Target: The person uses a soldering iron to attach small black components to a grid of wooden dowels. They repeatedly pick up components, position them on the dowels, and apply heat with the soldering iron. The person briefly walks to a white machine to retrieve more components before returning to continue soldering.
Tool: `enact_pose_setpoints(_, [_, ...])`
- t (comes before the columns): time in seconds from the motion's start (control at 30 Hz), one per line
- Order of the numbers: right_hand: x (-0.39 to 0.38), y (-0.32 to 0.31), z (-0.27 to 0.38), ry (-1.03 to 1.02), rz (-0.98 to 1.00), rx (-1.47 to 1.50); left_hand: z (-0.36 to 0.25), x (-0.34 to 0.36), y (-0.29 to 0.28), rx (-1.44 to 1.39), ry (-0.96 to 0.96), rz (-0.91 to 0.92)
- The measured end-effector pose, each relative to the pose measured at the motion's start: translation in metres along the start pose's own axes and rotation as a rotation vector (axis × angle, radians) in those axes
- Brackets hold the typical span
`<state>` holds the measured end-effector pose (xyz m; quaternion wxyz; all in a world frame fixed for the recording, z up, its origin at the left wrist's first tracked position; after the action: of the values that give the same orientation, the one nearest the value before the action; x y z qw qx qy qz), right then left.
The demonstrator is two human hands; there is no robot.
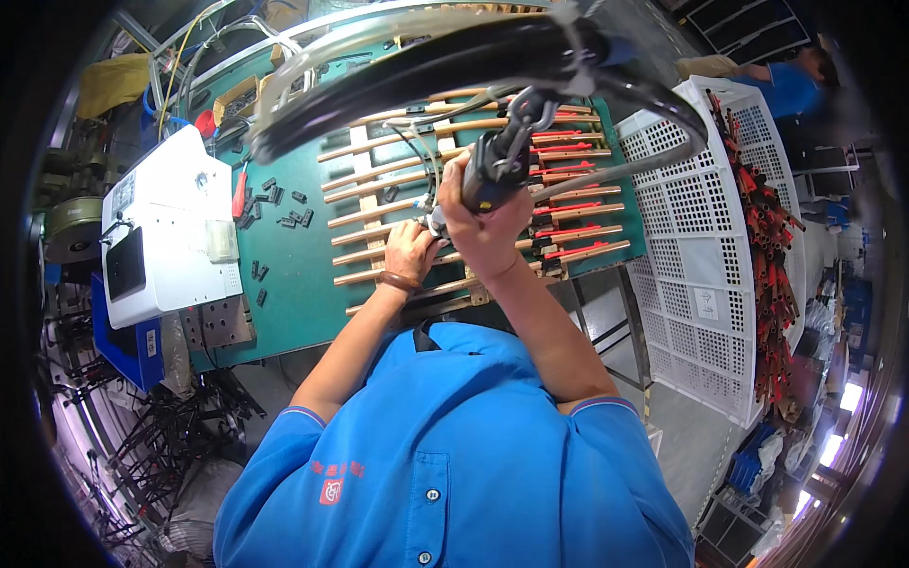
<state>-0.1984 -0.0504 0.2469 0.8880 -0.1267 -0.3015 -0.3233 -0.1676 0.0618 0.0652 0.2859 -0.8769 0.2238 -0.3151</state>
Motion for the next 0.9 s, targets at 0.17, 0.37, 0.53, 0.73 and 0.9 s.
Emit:
enact_pose_setpoints(0.17, [-0.007,0.004,-0.001,-0.002,0.008,0.038,0.004,-0.004,0.003,-0.01,0.01,0.008])
enact_pose_setpoints(0.37, [-0.009,0.008,0.0,-0.059,-0.017,-0.064,0.002,-0.003,0.002,0.025,0.006,-0.006])
enact_pose_setpoints(0.53, [0.011,0.006,-0.011,0.193,-0.128,0.142,0.009,-0.007,0.006,-0.01,-0.013,0.008])
enact_pose_setpoints(0.73, [0.059,-0.023,0.036,0.095,-0.274,0.089,-0.001,-0.01,-0.052,0.021,-0.113,-0.114])
enact_pose_setpoints(0.9, [0.055,-0.038,0.066,0.097,-0.199,0.028,0.095,-0.071,-0.141,0.33,-0.54,-0.47])
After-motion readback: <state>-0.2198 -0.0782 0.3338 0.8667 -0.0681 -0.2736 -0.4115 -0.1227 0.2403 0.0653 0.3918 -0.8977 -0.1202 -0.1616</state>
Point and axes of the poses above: each hand's wrist, its own x-axis towards the middle knuckle, its own y-axis out of the palm, z = x × y, the point moved 3 cm from there along x, towards the middle knuckle, and after that the axes turned 6 degrees about -y, right-handed, at the moved point
